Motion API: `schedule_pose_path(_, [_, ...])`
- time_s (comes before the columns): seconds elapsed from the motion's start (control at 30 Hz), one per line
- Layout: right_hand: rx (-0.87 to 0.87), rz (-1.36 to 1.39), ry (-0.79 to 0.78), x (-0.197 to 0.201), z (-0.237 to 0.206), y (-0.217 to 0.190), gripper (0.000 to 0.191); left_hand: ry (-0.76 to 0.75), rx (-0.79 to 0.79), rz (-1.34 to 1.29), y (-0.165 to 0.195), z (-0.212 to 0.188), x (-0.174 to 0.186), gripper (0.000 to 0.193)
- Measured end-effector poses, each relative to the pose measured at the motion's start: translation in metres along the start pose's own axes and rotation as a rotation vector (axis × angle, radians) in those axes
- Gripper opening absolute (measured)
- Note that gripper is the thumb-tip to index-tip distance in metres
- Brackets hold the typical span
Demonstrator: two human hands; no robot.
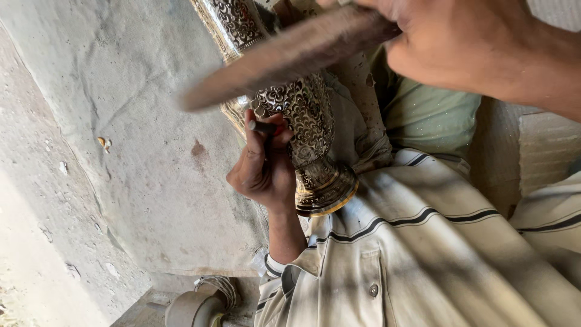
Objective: The person sits on the floor holding an ornate brass vase between their legs, pressing a small punch against its decorated surface and striking it with a wooden mallet to engrave the pattern. They reposition the punch and rotate the vase to work different areas of the design.
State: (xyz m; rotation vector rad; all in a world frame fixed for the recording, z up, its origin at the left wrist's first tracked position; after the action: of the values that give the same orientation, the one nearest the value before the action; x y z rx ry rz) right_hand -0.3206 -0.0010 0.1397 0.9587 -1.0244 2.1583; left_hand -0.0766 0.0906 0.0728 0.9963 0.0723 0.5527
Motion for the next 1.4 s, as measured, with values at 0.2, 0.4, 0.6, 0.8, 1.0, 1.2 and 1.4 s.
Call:
schedule_pose_path(0.2, [0.135, 0.035, -0.142, 0.002, 0.011, -0.007, 0.017, 0.048, 0.016, -0.058, -0.005, -0.006, -0.006, 0.057])
schedule_pose_path(0.4, [0.095, 0.015, -0.167, 0.0, 0.016, -0.014, 0.012, 0.05, 0.011, -0.031, -0.006, -0.006, -0.001, 0.057])
schedule_pose_path(0.6, [0.176, 0.07, 0.003, 0.01, 0.018, -0.022, 0.024, 0.047, 0.014, -0.044, -0.008, -0.009, -0.001, 0.055])
schedule_pose_path(0.8, [0.065, 0.226, 0.032, 0.0, 0.0, -0.008, 0.03, 0.045, 0.052, -0.002, -0.006, -0.008, 0.0, 0.045])
schedule_pose_path(1.0, [-0.265, 0.049, -0.174, -0.019, -0.02, 0.012, 0.029, 0.009, 0.029, -0.015, -0.006, -0.008, -0.001, 0.051])
schedule_pose_path(1.2, [-0.282, 0.158, -0.05, -0.021, -0.024, 0.013, 0.03, -0.005, 0.021, -0.002, -0.008, -0.007, 0.002, 0.058])
schedule_pose_path(1.4, [-0.003, 0.239, 0.128, -0.016, -0.022, 0.004, 0.014, -0.038, 0.059, 0.002, -0.008, -0.007, 0.004, 0.059])
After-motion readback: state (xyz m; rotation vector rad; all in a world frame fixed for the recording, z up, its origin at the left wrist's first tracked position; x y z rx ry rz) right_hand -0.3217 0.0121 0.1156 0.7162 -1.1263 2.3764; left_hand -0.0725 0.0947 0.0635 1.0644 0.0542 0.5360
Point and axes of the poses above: each hand's wrist, its own z-axis towards the middle knuckle, its own x-axis out of the back of the hand, y = z × x, the point moved 3 cm from there along z, towards the middle knuckle, and after that the axes turned 12 degrees about y, right-handed, at the moved point
